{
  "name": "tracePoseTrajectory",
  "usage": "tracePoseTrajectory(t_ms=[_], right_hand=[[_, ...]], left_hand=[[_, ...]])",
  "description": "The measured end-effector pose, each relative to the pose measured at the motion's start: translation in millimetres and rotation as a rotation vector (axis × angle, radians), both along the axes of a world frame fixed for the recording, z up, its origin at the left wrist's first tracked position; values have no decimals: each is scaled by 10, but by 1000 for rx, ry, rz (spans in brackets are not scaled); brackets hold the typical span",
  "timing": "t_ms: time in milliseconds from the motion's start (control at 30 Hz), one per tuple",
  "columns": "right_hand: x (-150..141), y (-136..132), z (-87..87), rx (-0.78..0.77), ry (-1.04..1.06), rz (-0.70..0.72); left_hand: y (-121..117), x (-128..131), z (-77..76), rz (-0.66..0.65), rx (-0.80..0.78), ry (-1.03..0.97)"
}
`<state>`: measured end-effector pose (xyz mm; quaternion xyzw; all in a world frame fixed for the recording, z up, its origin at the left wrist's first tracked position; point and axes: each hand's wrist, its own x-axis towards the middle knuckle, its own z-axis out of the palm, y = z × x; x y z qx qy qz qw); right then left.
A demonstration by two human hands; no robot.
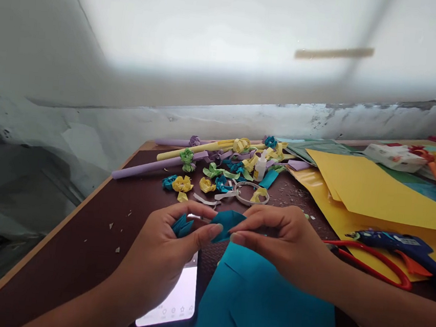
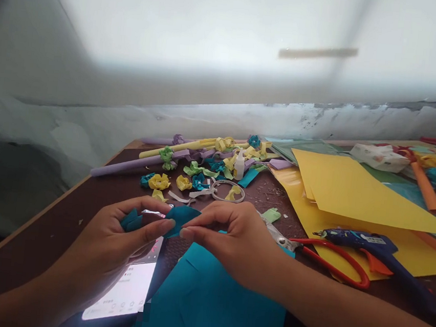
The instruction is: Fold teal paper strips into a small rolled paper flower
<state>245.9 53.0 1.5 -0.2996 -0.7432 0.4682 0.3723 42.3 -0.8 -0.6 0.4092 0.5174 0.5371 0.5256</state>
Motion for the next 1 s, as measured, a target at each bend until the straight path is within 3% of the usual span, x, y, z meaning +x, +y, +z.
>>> tracePoseTrajectory(t_ms=[233, 567, 700, 800, 1000], right_hand=[[-38, -8, 18, -214, -23, -98], [-28, -3, 20, -130, 21, -53], [-8, 34, -11, -252, 101, -37], [-21, 47, -31, -242, 178, -43], [-37, 5, -15, -108, 145, -50]], left_hand=[[-44, 13, 15, -31, 35, 121], [-53, 40, 13, 41, 101, 162], [-100, 16, 33, 168, 302, 325], [-125, 3, 23, 150, 408, 468], [-118, 53, 24, 70, 232, 381]])
